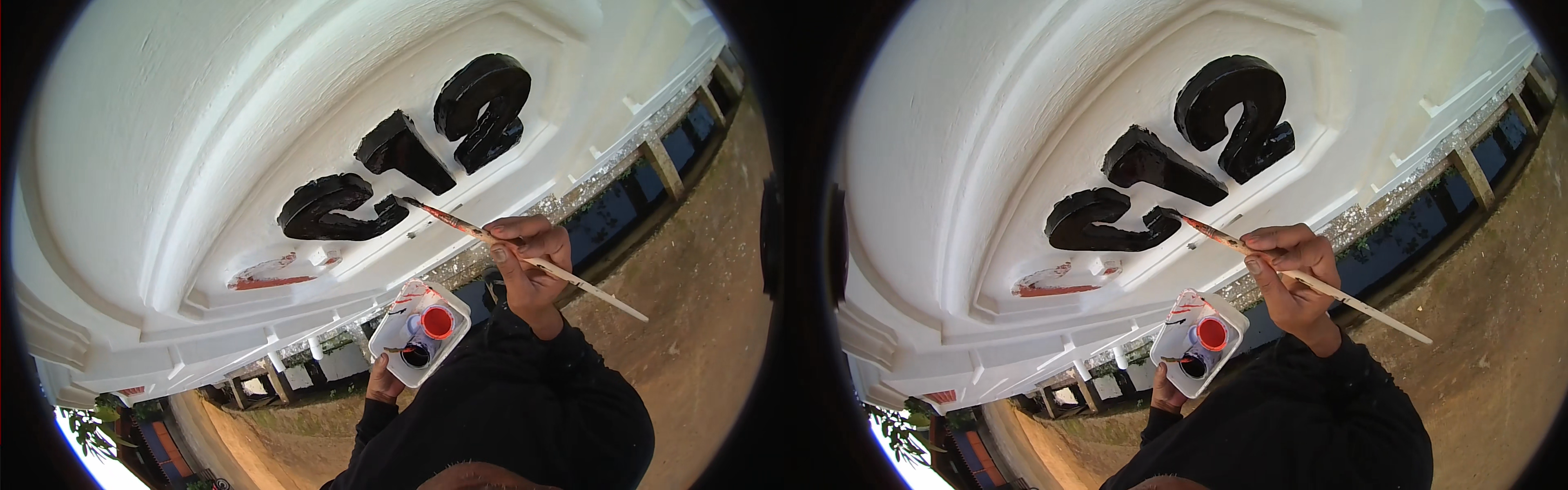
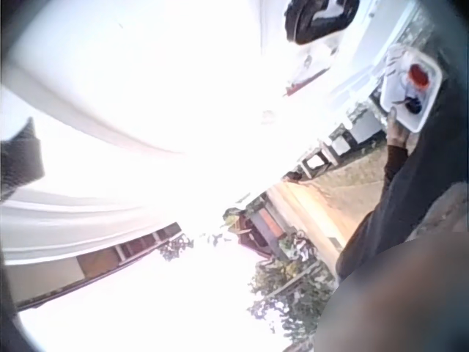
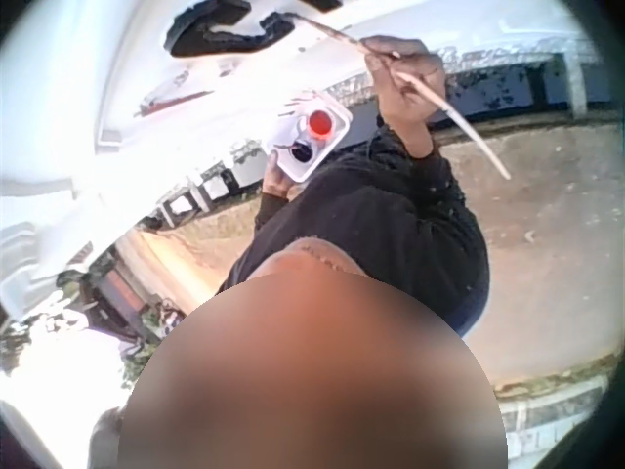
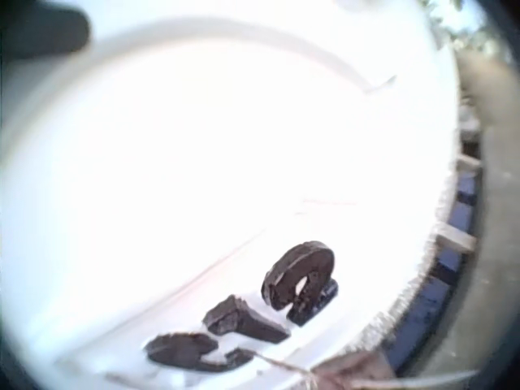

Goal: Painting raised numbers on a white outdoor wall.

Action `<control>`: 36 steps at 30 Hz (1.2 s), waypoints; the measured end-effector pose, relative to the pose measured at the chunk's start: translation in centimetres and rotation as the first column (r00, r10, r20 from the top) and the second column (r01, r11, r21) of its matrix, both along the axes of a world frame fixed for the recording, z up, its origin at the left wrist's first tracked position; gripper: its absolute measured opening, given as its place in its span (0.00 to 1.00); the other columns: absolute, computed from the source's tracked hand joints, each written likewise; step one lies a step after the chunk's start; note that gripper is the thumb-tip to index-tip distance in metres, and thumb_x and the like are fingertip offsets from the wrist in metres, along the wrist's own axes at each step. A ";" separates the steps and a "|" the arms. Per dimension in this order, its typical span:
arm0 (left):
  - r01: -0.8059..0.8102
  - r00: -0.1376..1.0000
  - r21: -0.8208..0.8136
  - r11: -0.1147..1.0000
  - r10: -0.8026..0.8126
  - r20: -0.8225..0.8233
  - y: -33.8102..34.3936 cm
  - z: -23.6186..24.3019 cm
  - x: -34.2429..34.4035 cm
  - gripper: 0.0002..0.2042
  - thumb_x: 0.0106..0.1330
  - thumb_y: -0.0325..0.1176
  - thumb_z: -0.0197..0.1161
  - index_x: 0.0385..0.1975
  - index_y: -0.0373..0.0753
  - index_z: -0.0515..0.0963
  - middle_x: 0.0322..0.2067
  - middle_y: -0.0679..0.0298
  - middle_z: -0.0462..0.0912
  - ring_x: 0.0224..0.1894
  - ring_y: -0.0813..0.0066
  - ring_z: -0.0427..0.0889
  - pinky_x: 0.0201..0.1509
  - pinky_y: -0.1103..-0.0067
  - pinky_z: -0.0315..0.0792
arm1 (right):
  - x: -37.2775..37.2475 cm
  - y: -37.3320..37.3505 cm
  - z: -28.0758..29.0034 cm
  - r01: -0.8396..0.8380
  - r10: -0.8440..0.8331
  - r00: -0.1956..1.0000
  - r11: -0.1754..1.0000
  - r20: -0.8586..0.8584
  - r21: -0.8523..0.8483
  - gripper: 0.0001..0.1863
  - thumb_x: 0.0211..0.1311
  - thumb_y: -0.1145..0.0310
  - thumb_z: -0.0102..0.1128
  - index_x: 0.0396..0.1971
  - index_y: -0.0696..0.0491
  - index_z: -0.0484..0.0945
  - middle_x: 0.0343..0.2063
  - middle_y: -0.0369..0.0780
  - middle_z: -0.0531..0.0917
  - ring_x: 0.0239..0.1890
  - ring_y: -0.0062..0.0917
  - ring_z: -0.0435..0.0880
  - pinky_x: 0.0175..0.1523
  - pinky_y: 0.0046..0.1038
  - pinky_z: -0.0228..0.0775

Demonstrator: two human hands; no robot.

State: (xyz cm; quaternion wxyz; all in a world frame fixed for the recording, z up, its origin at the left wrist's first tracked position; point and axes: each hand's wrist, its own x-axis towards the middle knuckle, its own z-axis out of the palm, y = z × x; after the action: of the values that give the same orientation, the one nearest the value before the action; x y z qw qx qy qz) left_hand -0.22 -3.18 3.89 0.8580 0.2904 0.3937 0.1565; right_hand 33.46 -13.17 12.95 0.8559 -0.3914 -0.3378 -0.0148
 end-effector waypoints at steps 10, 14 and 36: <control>0.033 0.999 0.050 0.998 -0.031 -0.042 -0.7 1.9 -0.9 0.47 0.55 0.56 0.72 0.70 0.37 0.58 0.65 0.55 0.68 0.66 0.55 0.69 0.71 0.60 0.63 | -1.4 0.7 -0.8 0.043 -0.044 0.999 0.995 -0.010 -0.086 0.14 0.62 0.87 0.59 0.36 0.57 0.63 0.43 0.50 0.78 0.50 0.35 0.83 0.55 0.28 0.79; 0.032 0.998 0.064 0.997 -0.028 -0.056 -0.6 1.9 -0.8 0.47 0.55 0.57 0.72 0.70 0.37 0.58 0.65 0.55 0.68 0.66 0.56 0.69 0.71 0.60 0.63 | -1.3 1.0 -0.9 0.047 -0.048 0.999 0.997 -0.004 -0.062 0.13 0.62 0.87 0.59 0.36 0.58 0.64 0.43 0.50 0.78 0.50 0.34 0.83 0.54 0.27 0.79; -0.012 1.000 0.009 1.000 0.012 -0.023 -0.6 0.7 -0.8 0.48 0.53 0.56 0.73 0.70 0.39 0.58 0.66 0.53 0.67 0.67 0.53 0.68 0.72 0.58 0.61 | -0.7 0.9 -0.4 0.018 -0.016 0.999 0.996 0.028 -0.082 0.13 0.60 0.88 0.60 0.34 0.58 0.65 0.40 0.50 0.79 0.48 0.34 0.84 0.51 0.27 0.81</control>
State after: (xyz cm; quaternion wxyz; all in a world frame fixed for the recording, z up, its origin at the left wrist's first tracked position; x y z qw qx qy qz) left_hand -1.02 -3.76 4.58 0.8511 0.2937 0.4046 0.1599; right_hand 32.72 -12.27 12.58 0.8341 -0.4290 -0.3464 -0.0136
